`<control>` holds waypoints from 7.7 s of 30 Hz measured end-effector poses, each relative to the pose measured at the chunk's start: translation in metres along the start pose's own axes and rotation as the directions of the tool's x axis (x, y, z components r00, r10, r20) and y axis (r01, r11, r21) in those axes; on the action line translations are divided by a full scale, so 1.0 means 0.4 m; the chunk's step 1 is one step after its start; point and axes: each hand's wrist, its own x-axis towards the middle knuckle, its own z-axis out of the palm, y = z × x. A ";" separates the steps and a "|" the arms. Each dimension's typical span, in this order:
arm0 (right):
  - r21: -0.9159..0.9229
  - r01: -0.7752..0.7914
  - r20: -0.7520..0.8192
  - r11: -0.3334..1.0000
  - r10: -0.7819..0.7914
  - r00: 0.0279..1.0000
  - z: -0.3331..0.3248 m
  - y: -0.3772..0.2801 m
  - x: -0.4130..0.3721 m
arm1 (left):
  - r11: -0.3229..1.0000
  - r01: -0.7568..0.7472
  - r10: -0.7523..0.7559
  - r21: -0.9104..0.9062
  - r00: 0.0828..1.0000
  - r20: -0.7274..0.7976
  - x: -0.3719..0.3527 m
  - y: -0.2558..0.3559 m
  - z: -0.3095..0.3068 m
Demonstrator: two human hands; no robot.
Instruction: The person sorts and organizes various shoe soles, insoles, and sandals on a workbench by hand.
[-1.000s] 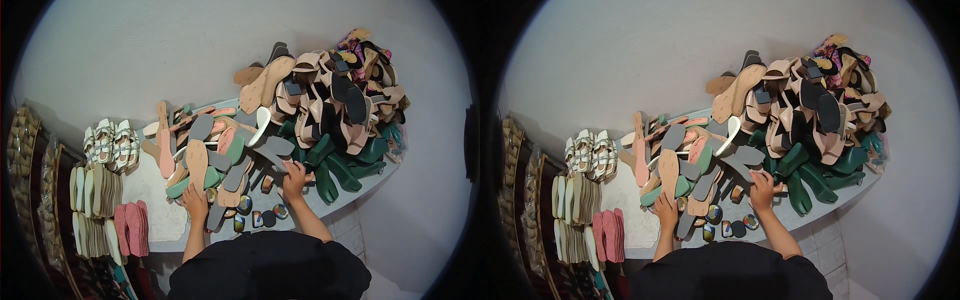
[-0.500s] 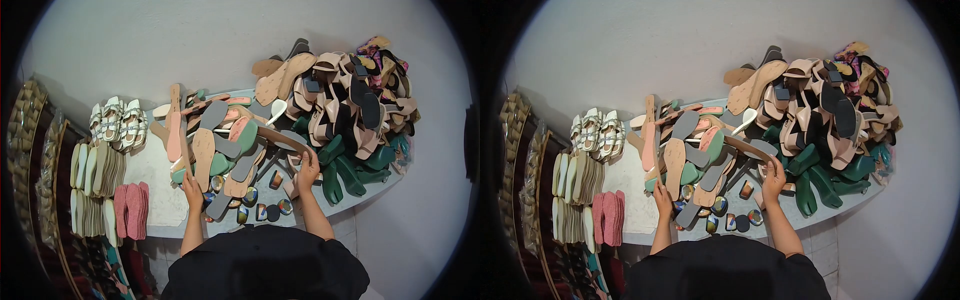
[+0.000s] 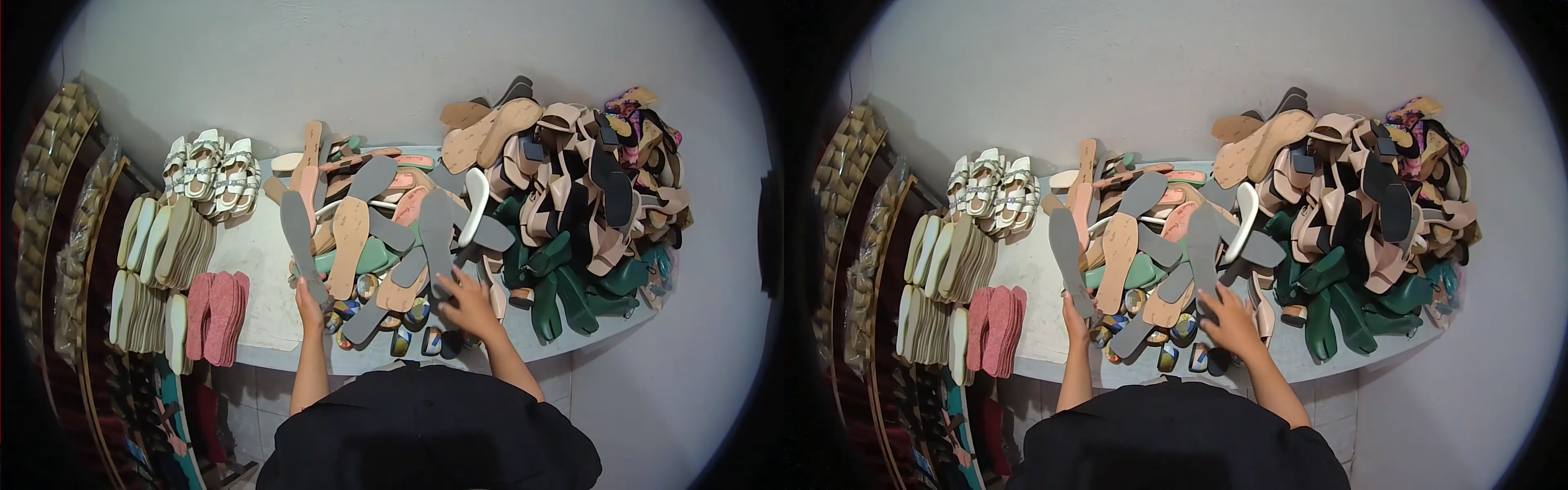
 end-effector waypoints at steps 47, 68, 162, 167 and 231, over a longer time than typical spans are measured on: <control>-0.119 -0.463 -0.141 0.878 0.446 0.884 0.508 -0.411 0.262 | 0.324 -0.089 0.050 0.942 0.996 0.076 -0.115 0.035 -0.501; 0.670 -0.270 -0.094 0.692 0.439 0.893 0.471 -0.273 0.202 | 0.324 -0.141 0.110 0.935 0.988 0.111 -0.110 -0.006 -0.540; 0.399 0.194 0.221 0.896 -0.300 0.928 0.496 -0.542 -0.023 | 0.964 0.040 -0.092 0.263 0.978 0.189 -0.097 0.145 -0.256; 0.437 0.142 0.287 0.888 -0.288 0.914 0.513 -0.534 -0.012 | 0.632 -0.041 0.113 0.774 0.993 -0.039 -0.041 0.093 -0.399; 0.135 -0.018 -0.495 0.991 0.083 0.865 0.219 -0.441 -0.013 | 0.721 -0.351 0.152 0.597 0.921 0.359 -0.113 0.136 -0.413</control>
